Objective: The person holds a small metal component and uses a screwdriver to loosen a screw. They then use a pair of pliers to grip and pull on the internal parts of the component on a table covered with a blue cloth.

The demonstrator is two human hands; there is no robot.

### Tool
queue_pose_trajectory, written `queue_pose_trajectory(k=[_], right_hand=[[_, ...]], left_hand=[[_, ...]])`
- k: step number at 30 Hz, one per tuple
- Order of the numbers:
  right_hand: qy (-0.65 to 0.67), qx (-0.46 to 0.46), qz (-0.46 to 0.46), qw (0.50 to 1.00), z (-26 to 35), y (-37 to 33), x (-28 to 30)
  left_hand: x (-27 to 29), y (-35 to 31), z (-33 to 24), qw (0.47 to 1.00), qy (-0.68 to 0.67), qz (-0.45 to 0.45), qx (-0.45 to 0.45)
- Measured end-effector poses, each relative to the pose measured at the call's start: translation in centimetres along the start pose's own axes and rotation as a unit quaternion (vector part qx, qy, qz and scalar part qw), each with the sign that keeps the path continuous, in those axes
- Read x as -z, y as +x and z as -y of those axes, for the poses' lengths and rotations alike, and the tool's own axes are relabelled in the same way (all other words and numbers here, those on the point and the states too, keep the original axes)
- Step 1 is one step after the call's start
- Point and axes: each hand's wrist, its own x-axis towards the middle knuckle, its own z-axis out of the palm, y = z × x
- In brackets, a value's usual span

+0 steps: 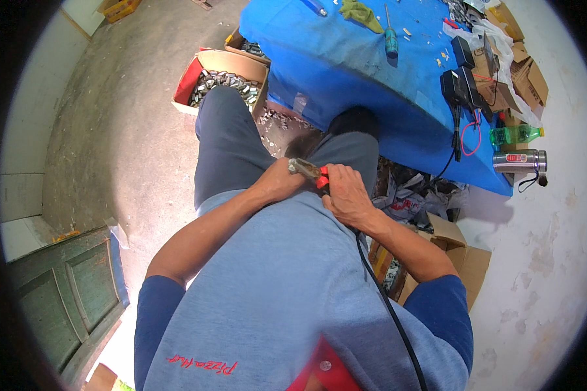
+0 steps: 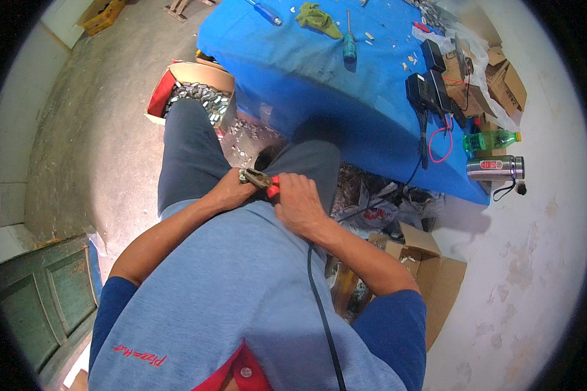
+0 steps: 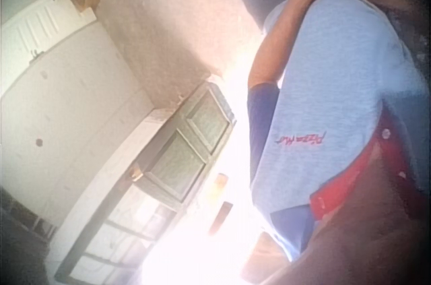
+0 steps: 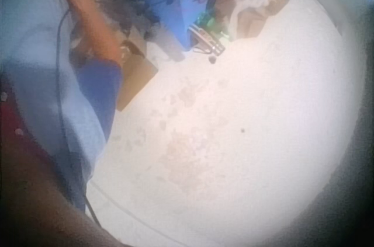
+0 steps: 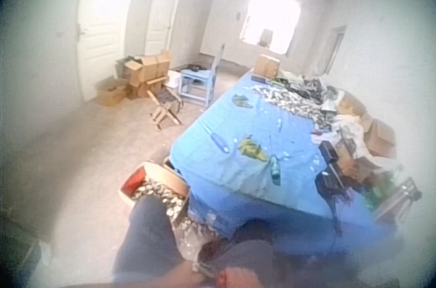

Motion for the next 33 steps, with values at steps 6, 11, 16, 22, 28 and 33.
queue_pose_trajectory(k=[6, 11, 16, 22, 28, 33], right_hand=[[-0.007, 0.0, 0.014, 1.0, -0.1, 0.2, -0.2], [-0.009, 0.027, -0.025, 0.999, -0.3, 0.0, -0.3], [-0.002, 0.023, -0.036, 0.999, -0.2, 0.0, -0.5], [0.077, 0.023, -0.038, 0.996, -0.6, 1.2, -1.4], [0.106, -0.08, -0.058, 0.989, 0.5, 0.5, 0.4], [0.009, -0.095, 0.051, 0.994, 1.3, -0.7, 3.5]], left_hand=[[0.3, 0.2, 0.2, 1.0, 0.001, 0.011, 0.008], [0.1, -0.1, -0.9, 0.999, 0.025, 0.005, 0.021], [0.2, -0.3, -1.6, 0.999, 0.01, -0.001, 0.031], [-1.3, -1.1, -2.0, 0.976, 0.205, -0.035, -0.058], [0.0, -0.7, -2.0, 0.997, 0.071, 0.0, 0.015], [0.5, -0.8, -3.5, 0.994, 0.074, 0.026, 0.073]])
